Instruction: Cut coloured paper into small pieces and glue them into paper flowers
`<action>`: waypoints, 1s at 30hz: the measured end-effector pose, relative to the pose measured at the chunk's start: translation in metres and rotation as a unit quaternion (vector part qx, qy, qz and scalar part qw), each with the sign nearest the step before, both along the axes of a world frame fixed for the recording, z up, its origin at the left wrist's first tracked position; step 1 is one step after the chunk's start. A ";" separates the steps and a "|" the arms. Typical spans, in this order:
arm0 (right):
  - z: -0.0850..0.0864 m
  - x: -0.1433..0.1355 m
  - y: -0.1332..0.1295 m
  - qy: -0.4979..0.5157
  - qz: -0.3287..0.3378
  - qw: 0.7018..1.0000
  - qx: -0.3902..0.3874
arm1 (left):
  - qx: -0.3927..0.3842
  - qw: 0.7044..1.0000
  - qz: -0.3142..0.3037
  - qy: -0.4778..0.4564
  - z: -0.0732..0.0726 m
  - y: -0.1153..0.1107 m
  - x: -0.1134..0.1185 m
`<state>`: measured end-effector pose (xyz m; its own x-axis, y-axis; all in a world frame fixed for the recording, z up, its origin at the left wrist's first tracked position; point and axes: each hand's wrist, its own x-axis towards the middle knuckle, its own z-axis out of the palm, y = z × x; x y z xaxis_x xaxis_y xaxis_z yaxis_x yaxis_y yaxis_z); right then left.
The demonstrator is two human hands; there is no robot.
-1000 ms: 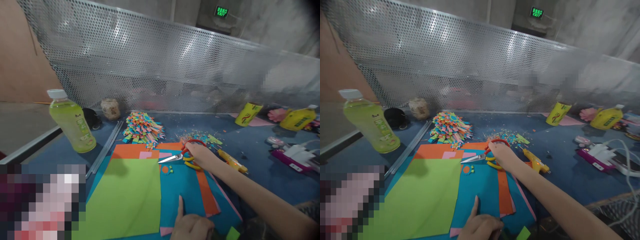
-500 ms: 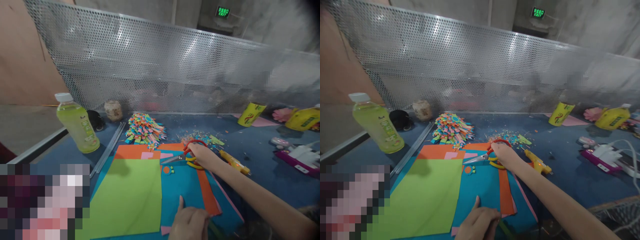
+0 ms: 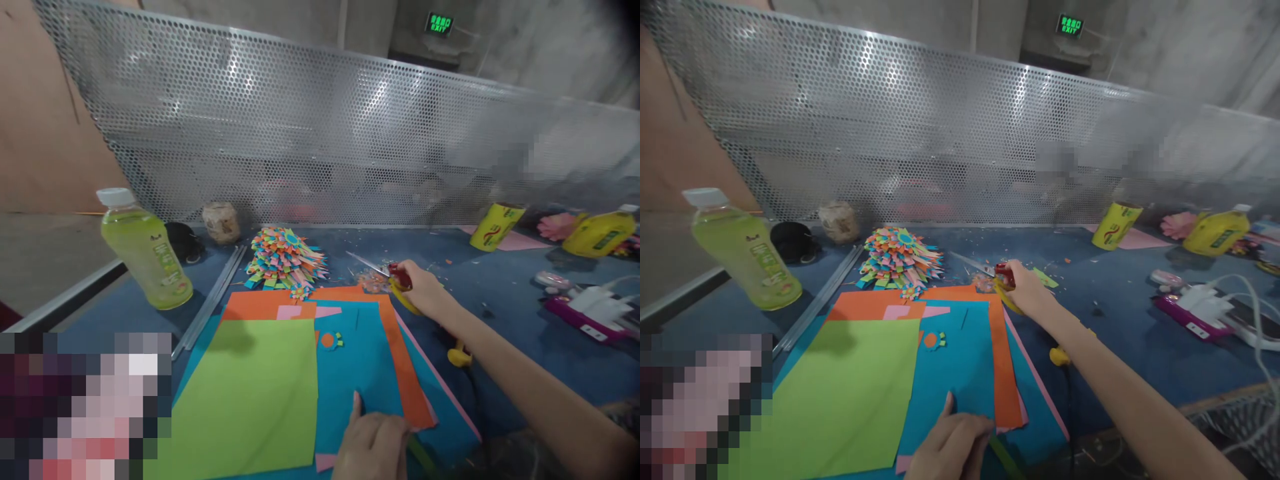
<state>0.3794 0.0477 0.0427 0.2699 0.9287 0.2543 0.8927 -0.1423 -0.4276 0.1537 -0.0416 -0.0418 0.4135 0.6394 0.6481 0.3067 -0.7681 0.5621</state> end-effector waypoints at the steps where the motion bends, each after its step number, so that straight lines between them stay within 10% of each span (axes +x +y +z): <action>1: 0.001 0.000 0.000 0.006 -0.010 1.000 0.000 | -0.002 1.000 0.000 0.004 0.000 0.000 0.000; 30: -0.020 -0.047 -0.021 -0.169 0.059 0.972 -0.154 | 0.047 0.999 -0.009 0.007 -0.008 0.003 0.004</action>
